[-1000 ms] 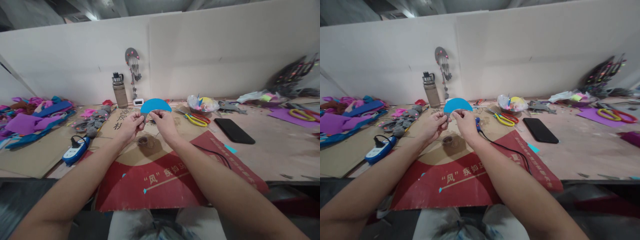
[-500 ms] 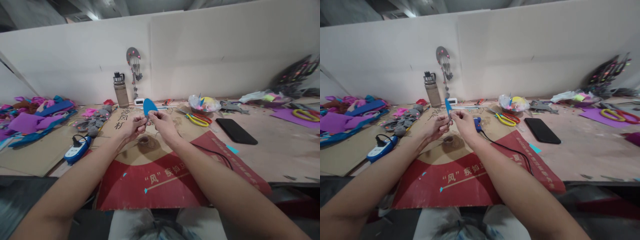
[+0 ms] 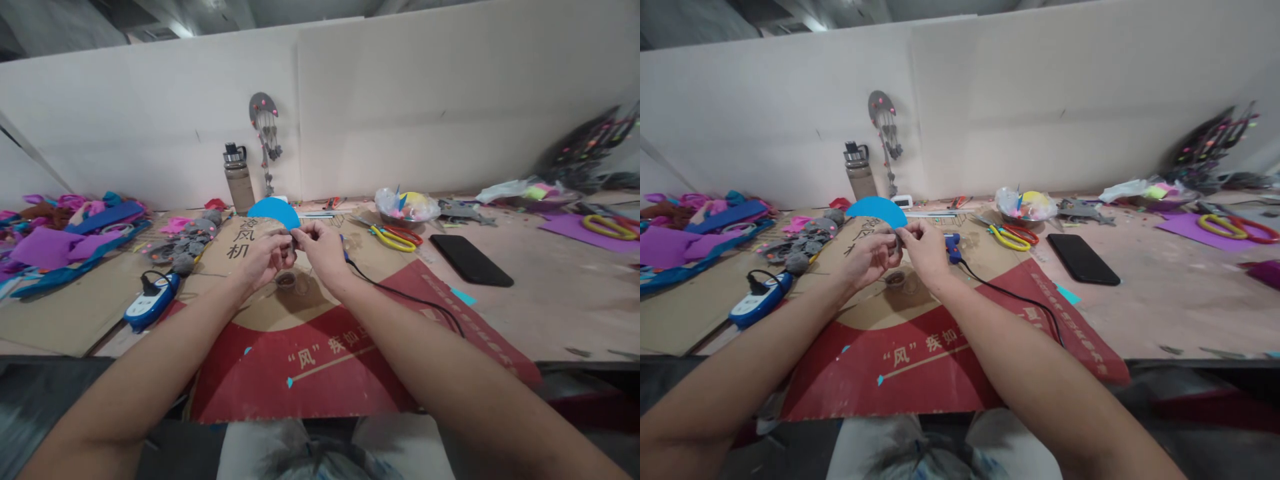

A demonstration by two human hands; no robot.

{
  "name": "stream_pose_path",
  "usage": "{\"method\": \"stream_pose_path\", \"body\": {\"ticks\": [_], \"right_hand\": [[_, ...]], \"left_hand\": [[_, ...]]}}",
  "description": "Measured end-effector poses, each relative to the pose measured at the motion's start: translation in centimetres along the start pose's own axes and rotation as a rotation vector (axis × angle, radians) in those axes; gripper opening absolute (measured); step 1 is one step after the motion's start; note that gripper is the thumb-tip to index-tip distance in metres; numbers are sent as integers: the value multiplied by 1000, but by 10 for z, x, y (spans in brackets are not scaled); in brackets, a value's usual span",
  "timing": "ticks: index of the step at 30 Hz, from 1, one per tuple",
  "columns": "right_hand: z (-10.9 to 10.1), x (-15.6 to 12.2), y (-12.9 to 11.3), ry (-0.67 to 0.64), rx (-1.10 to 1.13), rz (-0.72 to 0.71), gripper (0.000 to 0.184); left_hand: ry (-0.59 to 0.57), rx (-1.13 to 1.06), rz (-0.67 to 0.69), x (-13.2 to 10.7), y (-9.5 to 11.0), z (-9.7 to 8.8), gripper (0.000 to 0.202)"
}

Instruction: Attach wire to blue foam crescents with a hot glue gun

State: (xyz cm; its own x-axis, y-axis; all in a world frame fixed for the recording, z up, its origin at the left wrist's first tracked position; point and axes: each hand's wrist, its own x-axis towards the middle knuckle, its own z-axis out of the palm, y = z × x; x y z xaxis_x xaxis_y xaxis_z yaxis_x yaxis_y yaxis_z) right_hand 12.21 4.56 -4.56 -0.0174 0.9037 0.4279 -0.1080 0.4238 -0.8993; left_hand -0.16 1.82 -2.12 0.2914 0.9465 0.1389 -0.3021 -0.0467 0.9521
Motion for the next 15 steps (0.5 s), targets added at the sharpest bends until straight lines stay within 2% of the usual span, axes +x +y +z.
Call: {"method": "stream_pose_path", "body": {"ticks": [6,11,15], "right_hand": [[-4,-3,-4,-5,-109,-79,20],[-7,-8,-18,-15,-270,-188,12],[-8,-9,-23,-20,-276,-194,10]], "left_hand": [[26,172,54,3,-4,-2,12],[103,240,125,4,-2,-6,14],[117,252,128,2,0,-3,15]]}}
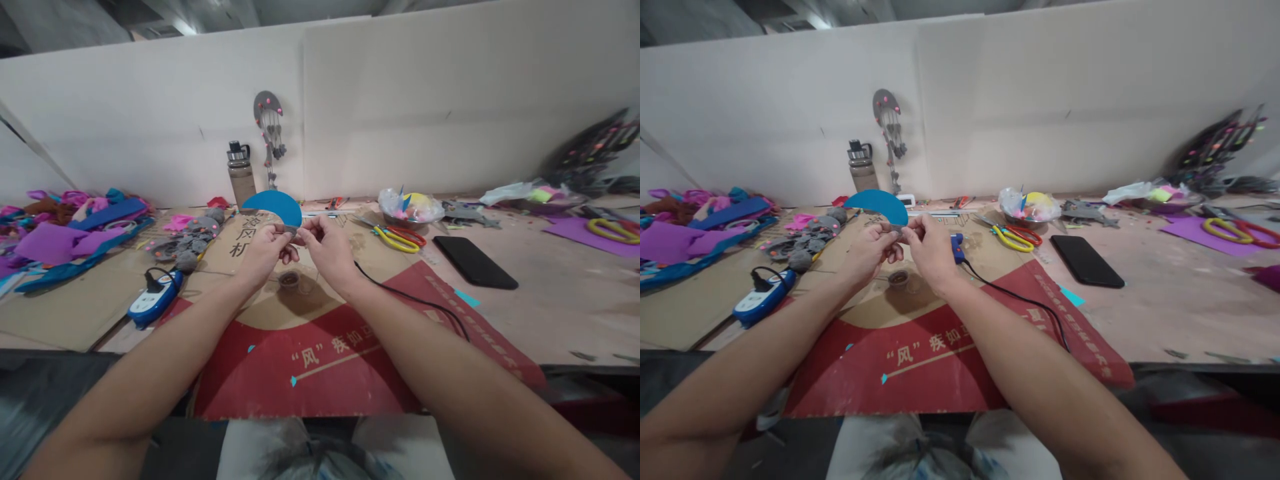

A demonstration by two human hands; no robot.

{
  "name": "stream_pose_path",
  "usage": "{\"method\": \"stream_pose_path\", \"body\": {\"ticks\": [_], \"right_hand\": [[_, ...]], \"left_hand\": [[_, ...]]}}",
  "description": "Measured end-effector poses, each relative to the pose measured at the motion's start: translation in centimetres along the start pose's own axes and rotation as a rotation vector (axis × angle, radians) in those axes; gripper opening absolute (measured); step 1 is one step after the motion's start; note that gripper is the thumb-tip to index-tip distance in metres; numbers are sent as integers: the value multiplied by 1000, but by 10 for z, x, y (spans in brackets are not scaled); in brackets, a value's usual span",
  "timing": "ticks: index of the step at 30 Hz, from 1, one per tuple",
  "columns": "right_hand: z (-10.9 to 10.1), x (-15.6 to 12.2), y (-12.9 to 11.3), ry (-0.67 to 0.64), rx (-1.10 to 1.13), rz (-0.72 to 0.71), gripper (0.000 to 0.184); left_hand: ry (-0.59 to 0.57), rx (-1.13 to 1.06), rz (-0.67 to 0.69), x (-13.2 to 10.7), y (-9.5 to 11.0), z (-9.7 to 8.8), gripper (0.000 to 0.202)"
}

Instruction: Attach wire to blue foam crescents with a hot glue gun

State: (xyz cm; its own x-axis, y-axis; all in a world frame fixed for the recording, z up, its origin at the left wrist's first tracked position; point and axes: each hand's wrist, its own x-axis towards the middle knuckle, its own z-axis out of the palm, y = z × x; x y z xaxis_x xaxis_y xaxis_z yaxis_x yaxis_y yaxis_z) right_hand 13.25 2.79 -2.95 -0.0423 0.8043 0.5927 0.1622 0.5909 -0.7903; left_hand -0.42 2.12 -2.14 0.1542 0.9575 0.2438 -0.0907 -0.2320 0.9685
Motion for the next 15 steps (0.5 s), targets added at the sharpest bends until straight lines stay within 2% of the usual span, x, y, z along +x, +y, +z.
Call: {"method": "stream_pose_path", "body": {"ticks": [7,15], "right_hand": [[-2,3,-2,18,-1,39,12],[-2,6,-3,20,118,154,11]], "left_hand": [[-8,-15,12,-2,2,5,12],[3,-44,-15,-5,5,9,16]]}}
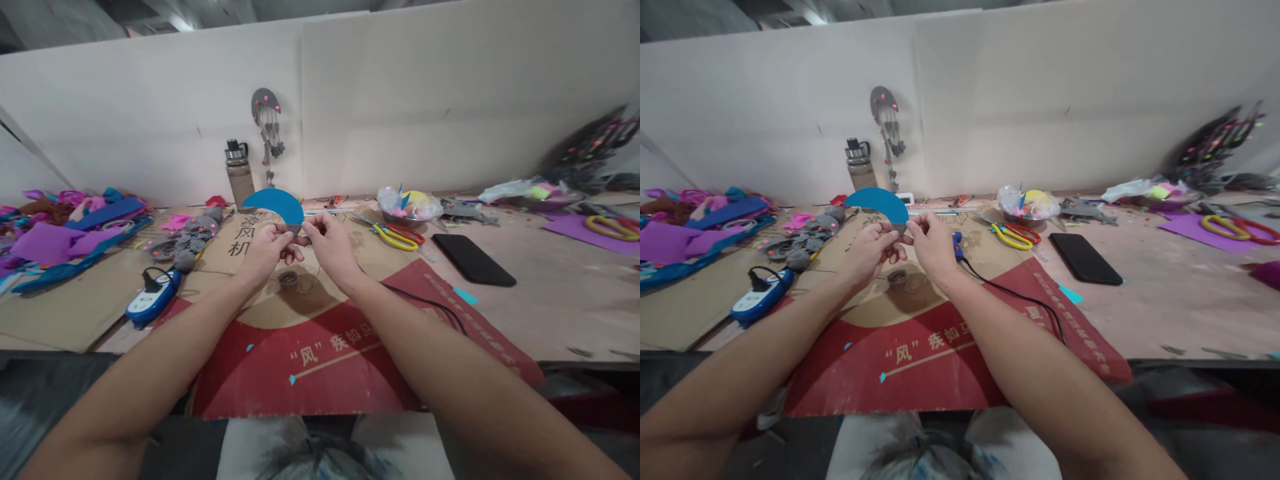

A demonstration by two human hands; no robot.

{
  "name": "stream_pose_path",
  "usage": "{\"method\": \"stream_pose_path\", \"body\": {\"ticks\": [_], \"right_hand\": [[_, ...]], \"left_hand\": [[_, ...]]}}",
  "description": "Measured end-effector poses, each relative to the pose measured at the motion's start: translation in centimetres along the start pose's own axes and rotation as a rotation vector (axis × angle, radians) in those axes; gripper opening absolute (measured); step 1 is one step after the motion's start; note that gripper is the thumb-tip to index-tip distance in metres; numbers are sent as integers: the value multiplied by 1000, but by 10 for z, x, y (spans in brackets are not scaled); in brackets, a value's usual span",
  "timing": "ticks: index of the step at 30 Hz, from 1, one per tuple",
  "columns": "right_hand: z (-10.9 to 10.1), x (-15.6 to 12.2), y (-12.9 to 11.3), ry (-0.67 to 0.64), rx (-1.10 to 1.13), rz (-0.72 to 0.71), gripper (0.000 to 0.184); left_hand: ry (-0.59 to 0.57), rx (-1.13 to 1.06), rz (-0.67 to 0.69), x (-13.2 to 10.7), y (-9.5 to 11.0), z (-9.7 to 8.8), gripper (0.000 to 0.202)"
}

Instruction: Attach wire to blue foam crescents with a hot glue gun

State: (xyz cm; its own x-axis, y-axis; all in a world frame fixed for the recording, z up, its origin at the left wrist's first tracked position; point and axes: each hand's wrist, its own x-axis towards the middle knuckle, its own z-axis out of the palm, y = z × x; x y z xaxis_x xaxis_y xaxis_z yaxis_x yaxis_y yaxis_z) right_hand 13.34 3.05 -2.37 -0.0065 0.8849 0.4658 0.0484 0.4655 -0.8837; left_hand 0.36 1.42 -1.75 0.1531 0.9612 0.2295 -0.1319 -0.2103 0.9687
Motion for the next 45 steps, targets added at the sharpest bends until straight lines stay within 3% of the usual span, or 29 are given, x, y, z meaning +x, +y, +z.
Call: {"method": "stream_pose_path", "body": {"ticks": [10,19,23,27,31,36,40,45], "right_hand": [[1,0,2,-51,119,70,12],[-1,4,8,-169,267,152,18],[1,3,7,-132,257,159,18],[4,3,8,-94,237,139,17],[4,2,7,-79,212,107,16],[4,1,2,-38,46,11,14],[6,-2,0,-43,-104,-96,11],[8,-7,-1,-49,-154,-155,12]], "left_hand": [[-50,-34,58,-1,-1,-2,17],[-80,-69,12,0,4,-6,16],[29,-55,6,1,4,-7,18],[158,98,107,1,2,-6,20],[154,369,254,0,-2,-5,15],[173,547,369,0,-7,-6,19],[287,545,275,-1,-6,-5,17],[262,307,119,-4,1,2,18]]}}
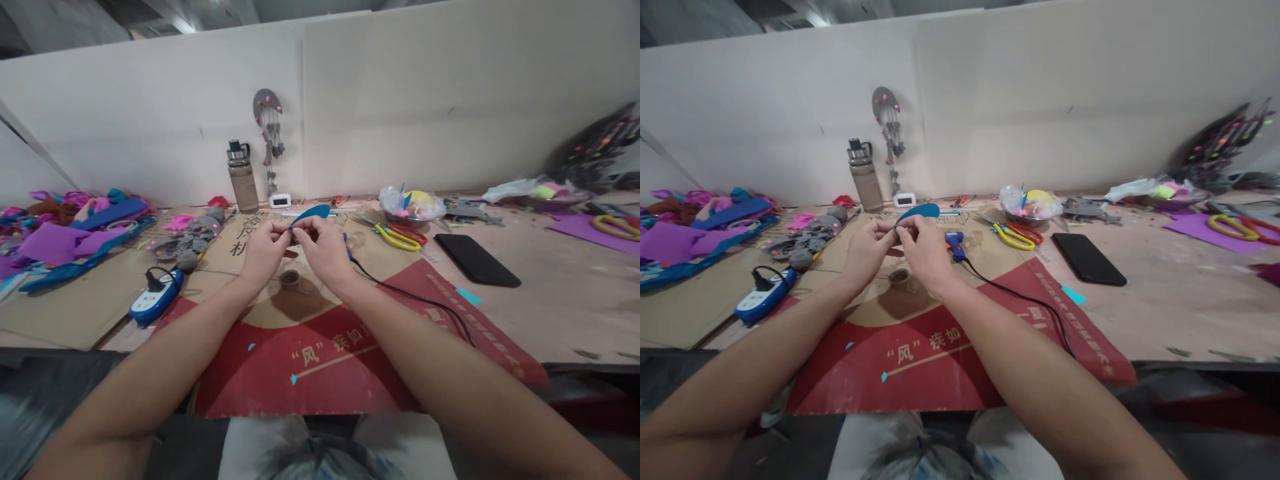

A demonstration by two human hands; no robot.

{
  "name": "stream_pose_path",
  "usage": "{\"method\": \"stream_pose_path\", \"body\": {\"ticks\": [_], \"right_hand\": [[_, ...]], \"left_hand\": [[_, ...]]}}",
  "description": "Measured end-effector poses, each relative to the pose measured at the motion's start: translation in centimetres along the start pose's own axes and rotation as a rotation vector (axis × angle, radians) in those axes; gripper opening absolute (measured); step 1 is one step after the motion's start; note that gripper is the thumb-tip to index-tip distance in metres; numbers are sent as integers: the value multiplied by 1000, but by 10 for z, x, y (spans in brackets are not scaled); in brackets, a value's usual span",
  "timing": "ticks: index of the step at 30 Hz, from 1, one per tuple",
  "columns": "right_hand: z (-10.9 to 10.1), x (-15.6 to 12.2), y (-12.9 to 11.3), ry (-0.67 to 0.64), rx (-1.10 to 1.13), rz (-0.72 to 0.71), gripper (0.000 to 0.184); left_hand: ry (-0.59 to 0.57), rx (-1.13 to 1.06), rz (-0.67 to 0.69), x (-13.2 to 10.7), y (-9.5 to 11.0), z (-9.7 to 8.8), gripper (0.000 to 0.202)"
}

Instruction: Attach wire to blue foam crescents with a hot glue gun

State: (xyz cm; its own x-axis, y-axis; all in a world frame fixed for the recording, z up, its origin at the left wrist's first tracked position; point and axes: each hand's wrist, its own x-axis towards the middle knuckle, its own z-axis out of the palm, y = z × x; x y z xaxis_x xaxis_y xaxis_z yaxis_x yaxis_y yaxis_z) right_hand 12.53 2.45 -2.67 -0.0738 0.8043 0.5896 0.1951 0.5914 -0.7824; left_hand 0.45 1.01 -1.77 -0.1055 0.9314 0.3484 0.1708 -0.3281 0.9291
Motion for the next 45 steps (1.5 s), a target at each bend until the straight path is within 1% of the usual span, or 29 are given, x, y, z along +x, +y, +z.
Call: {"method": "stream_pose_path", "body": {"ticks": [5,8,10,13,17,21,28,31,35,37,40,43,45], "right_hand": [[-1,-1,1,52,48,-9,9],[-3,0,2,31,98,2,9],[-4,1,1,18,138,31,10],[-6,3,0,40,194,93,9],[-6,4,0,66,233,143,10],[-6,5,-1,54,277,174,13],[-7,7,0,25,337,197,12],[-7,7,1,21,355,207,12],[-8,6,0,13,330,243,13],[-8,7,-1,6,310,233,13],[-8,7,-2,12,251,193,14],[-8,6,-2,29,189,171,16],[-8,6,-2,51,178,162,16]], "left_hand": [[3,-165,-35,1,1,-1,16],[14,-231,-41,3,0,-2,16],[15,-261,-44,3,-1,-3,16],[6,-306,-51,3,0,-2,16],[-26,-359,-61,2,0,0,16],[-70,-410,-75,2,-1,0,16],[-121,-460,-85,1,-1,1,16],[-129,-470,-116,1,2,1,17],[-201,-489,-212,3,3,-2,14],[-221,-488,-248,5,2,-4,14],[-190,-472,-230,6,0,-5,15],[-115,-467,-167,5,-2,-3,20],[-86,-458,-113,3,-2,-1,21]]}}
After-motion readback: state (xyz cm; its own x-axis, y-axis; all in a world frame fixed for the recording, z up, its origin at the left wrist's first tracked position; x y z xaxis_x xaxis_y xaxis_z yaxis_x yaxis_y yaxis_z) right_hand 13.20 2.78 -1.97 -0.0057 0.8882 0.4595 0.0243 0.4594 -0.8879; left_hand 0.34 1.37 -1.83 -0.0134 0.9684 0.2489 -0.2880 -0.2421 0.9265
